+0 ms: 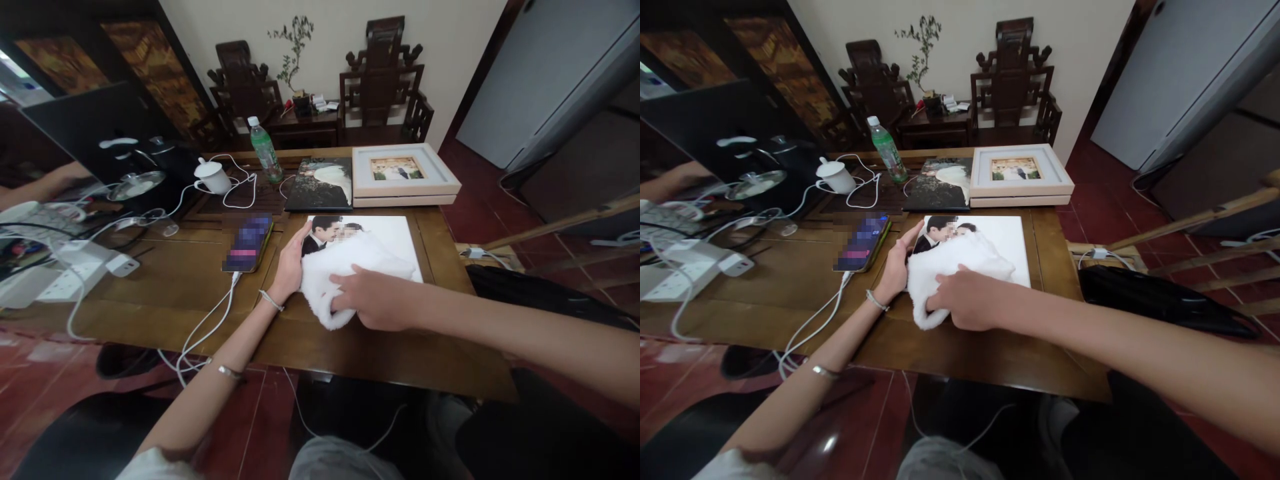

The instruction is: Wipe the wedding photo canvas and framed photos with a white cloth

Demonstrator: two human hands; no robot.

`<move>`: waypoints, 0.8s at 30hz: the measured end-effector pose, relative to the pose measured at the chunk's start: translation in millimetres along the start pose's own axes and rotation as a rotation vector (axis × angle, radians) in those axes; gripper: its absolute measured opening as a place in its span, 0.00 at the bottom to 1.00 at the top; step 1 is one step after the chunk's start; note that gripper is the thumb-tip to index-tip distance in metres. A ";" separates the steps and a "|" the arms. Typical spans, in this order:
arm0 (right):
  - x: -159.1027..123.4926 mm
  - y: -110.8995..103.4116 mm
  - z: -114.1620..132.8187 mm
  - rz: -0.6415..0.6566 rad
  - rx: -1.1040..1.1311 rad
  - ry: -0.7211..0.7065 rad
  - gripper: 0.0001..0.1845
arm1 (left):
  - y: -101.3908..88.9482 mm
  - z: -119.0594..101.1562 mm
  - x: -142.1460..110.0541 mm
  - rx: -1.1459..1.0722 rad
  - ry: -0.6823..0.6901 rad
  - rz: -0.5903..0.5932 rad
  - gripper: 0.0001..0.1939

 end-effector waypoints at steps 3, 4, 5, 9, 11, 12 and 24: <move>-0.4 -9.8 -27.9 0.004 0.041 0.127 0.25 | 2.3 -0.1 0.9 0.063 0.001 0.016 0.28; 0.8 -11.9 -38.3 0.000 0.039 0.165 0.25 | 3.3 -0.7 1.2 0.094 0.006 0.026 0.28; 2.9 -13.9 -48.7 -0.013 0.023 0.197 0.24 | 4.5 -1.3 1.3 0.122 0.012 0.041 0.27; 19.7 -24.1 -78.9 -0.163 -0.142 0.254 0.24 | 6.9 -0.3 1.6 0.189 0.031 0.074 0.24; 30.3 -26.7 -87.1 -0.223 -0.193 0.276 0.25 | 5.7 1.1 2.1 0.213 0.043 0.062 0.23; 35.3 -27.3 -90.9 -0.238 -0.197 0.299 0.25 | 5.1 1.6 2.4 0.222 0.049 0.054 0.23; 59.8 -36.6 -117.7 -0.296 -0.057 0.461 0.19 | 5.5 -1.7 3.3 0.238 0.062 0.042 0.22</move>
Point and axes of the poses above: each hand's wrist, its own x-axis towards the middle knuckle, its own y-axis out of the palm, z = x × y, the point moved 8 cm from there along x, towards the middle knuckle, and after that the axes turned 9 degrees about -z, right-handed, at the moved point
